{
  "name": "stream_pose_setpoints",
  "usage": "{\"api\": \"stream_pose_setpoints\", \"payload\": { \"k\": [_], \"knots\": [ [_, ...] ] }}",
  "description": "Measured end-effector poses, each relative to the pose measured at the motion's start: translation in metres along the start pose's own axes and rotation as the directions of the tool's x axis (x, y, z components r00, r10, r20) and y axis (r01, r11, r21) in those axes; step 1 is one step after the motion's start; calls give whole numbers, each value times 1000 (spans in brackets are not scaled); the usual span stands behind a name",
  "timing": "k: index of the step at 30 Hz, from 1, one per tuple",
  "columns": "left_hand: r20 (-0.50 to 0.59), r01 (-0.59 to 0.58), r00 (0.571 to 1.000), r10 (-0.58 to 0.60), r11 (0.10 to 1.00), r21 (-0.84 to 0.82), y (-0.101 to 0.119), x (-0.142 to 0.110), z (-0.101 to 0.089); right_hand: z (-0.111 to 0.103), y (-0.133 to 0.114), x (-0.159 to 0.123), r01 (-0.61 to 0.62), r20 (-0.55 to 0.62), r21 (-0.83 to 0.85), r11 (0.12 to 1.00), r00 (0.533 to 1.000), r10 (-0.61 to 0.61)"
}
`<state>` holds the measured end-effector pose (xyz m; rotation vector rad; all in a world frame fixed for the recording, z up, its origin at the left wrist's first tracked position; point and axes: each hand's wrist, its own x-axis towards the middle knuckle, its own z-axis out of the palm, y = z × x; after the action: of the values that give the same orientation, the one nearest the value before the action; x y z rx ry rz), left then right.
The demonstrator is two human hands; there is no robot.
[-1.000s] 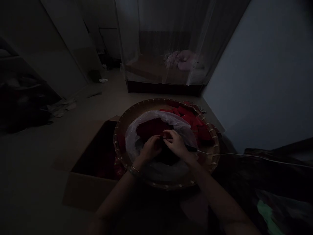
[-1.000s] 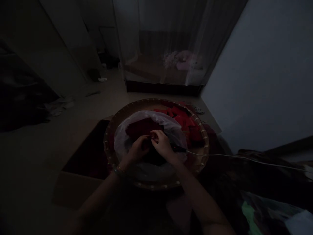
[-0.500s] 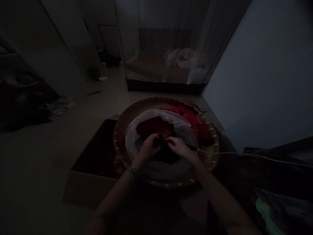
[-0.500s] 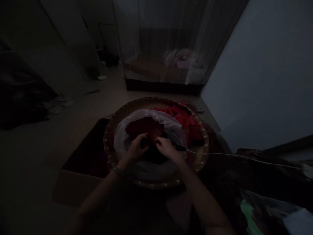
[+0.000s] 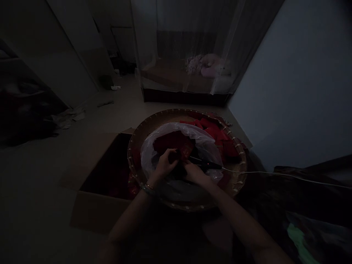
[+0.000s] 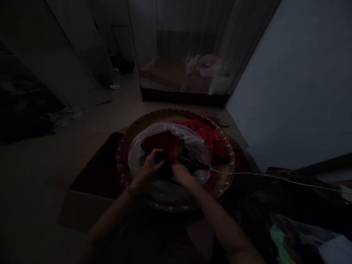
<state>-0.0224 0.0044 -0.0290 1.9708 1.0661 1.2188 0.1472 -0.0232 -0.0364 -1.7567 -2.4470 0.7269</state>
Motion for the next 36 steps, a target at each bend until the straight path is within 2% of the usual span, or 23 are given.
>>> {"api": "stream_pose_setpoints", "payload": {
  "k": [4,8,10,14,17,20,23,26,28,30,36],
  "knots": [
    [2,0,1000,0,1000,0,-4,0,1,3,4,1,-5,-29,35,999,1000,6],
    [0,0,1000,0,1000,8,-4,-1,1,-6,15,1,50,-179,302,952,984,5],
    [1,4,1000,-4,1000,6,-3,-1,1,-11,23,-1,66,-229,494,867,972,57],
    [17,3,1000,-3,1000,1,-1,-1,1,-18,33,-5,21,-154,817,577,971,182],
    [19,-3,1000,3,1000,-12,-1,-1,2,-18,35,-6,61,-151,920,387,967,207],
    [16,-19,1000,19,1000,-15,-1,-1,1,-21,32,-5,112,-187,942,316,958,216],
    [34,-30,999,30,1000,-9,0,-2,1,-33,25,-4,143,-237,916,375,946,219],
    [40,-30,999,31,1000,-9,2,-2,2,-51,12,0,188,-326,815,548,930,167],
    [39,-18,999,19,1000,-14,3,-2,2,-61,2,3,243,-398,699,673,913,84],
    [44,0,999,1,1000,-20,5,-3,1,-67,-7,7,282,-445,590,756,895,14],
    [39,25,999,-25,1000,-13,7,-3,0,-71,-20,13,277,-496,468,839,868,-11]
  ]
}}
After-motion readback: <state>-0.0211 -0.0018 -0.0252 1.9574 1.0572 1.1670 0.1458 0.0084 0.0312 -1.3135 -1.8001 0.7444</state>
